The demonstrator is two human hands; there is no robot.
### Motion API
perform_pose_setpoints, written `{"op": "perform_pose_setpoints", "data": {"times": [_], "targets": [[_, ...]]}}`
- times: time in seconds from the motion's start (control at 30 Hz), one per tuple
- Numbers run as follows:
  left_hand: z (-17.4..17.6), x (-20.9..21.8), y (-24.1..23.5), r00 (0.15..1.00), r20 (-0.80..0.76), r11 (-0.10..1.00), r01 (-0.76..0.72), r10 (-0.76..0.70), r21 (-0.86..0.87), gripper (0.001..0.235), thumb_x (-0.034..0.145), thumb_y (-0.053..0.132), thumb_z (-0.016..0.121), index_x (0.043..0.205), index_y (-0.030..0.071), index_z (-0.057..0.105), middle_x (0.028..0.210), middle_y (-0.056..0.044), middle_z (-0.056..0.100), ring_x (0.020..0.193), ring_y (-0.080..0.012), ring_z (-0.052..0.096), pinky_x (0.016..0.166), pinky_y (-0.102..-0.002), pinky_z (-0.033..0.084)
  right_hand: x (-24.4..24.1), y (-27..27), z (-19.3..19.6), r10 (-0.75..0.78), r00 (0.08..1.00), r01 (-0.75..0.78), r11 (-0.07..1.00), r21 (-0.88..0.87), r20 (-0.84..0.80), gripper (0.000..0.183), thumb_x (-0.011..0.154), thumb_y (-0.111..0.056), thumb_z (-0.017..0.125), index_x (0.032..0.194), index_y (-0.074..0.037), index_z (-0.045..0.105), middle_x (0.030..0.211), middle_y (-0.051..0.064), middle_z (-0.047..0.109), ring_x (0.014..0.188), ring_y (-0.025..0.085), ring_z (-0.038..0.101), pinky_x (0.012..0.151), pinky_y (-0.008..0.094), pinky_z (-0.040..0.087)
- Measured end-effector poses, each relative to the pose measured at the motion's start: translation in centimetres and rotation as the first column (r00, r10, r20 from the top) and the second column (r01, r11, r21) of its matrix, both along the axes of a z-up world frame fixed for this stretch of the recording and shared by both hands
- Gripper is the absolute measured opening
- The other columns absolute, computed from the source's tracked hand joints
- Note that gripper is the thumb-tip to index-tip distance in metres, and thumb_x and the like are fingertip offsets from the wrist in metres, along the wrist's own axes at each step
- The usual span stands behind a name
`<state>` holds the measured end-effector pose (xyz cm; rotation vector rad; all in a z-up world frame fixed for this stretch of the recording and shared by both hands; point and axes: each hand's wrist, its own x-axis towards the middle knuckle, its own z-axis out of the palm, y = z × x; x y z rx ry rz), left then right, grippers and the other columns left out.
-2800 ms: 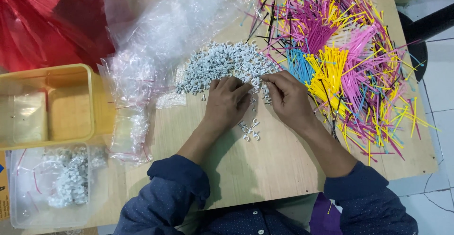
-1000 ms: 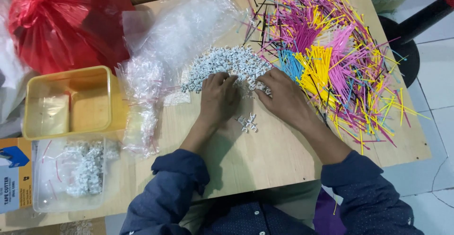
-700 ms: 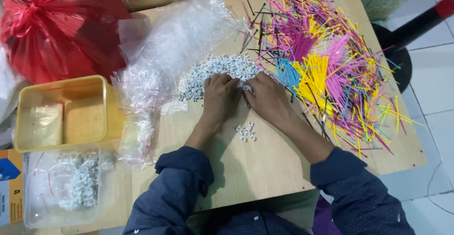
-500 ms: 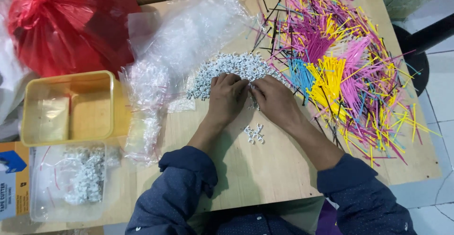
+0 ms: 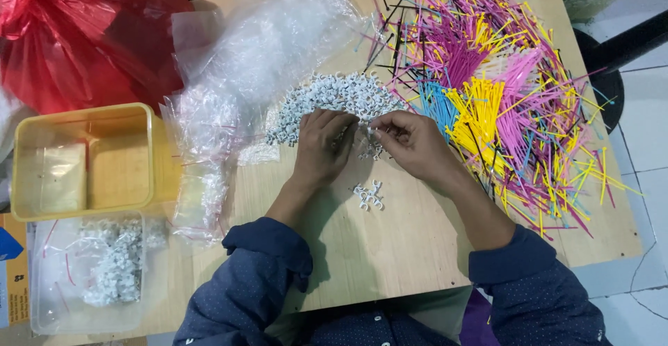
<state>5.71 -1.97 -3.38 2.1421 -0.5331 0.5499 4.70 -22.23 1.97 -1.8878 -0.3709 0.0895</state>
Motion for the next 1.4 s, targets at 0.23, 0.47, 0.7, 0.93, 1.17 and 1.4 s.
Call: {"op": "perform_pose_setpoints", "data": {"times": [0.23,0.47,0.7,0.93,1.17,1.4], "targets": [[-0.1,-3.9,0.6,0.993,-0.052,0.991,0.113,-0.109,0.077,0.011,0.094,0.014,0.069,0.101,0.009,0.077,0.085,-0.010,0.070,0.085,-0.0291,0.067,0.079,-0.041,0.050,-0.6,-1.0,1.1,0.223,0.934,-0.287,0.934,-0.214,-0.277,0.021,0.089,-0.009,0.068,0.104,0.003,0.078,0.078,0.019,0.073,0.071,0.025,0.064,0.064,0.039,0.050],[0.2,-5.9,1.5,0.972,-0.149,0.967,0.205,-0.182,0.151,0.018,0.093,0.024,0.070,0.098,0.008,0.077,0.084,-0.012,0.072,0.085,-0.0294,0.068,0.082,-0.044,0.051,-0.6,-0.9,2.7,0.220,0.938,-0.294,0.916,-0.275,-0.269,0.022,0.092,-0.007,0.067,0.108,0.002,0.078,0.087,0.024,0.075,0.079,0.035,0.071,0.071,0.043,0.054],[-1.3,-0.8,0.2,0.997,0.075,0.956,-0.027,0.005,0.292,0.029,0.089,0.017,0.075,0.116,0.010,0.073,0.100,-0.011,0.068,0.094,-0.0294,0.064,0.081,-0.044,0.048,0.7,-0.7,-1.6,0.111,0.934,0.089,0.850,-0.519,0.341,0.037,0.088,-0.018,0.076,0.125,-0.011,0.072,0.111,0.009,0.066,0.103,0.031,0.068,0.076,0.041,0.058],[-3.3,2.2,-1.2,0.998,0.061,0.906,-0.051,0.028,0.419,0.027,0.082,0.013,0.078,0.109,0.015,0.077,0.096,-0.008,0.069,0.091,-0.0255,0.063,0.080,-0.040,0.047,2.5,0.3,-5.1,0.129,0.929,0.115,0.789,-0.603,0.346,0.023,0.096,-0.014,0.067,0.118,-0.008,0.071,0.105,0.006,0.060,0.103,0.028,0.064,0.073,0.039,0.058],[-3.4,2.6,-0.6,0.991,0.137,0.905,-0.066,0.009,0.420,0.012,0.088,0.018,0.079,0.099,0.015,0.078,0.090,-0.005,0.067,0.089,-0.0212,0.061,0.082,-0.037,0.044,2.6,0.3,-6.0,0.051,0.922,0.135,0.886,-0.443,0.385,0.019,0.100,-0.008,0.065,0.116,-0.007,0.075,0.097,0.011,0.066,0.092,0.034,0.069,0.073,0.041,0.058],[-2.3,2.2,-0.5,0.990,0.138,0.908,-0.078,0.022,0.412,0.017,0.083,0.018,0.083,0.099,0.013,0.077,0.090,-0.006,0.066,0.093,-0.0217,0.061,0.089,-0.042,0.044,2.1,-0.1,-2.4,-0.060,0.941,0.129,0.974,-0.188,0.334,0.018,0.098,0.000,0.064,0.111,-0.003,0.076,0.091,0.011,0.065,0.082,0.031,0.071,0.062,0.036,0.057]]}}
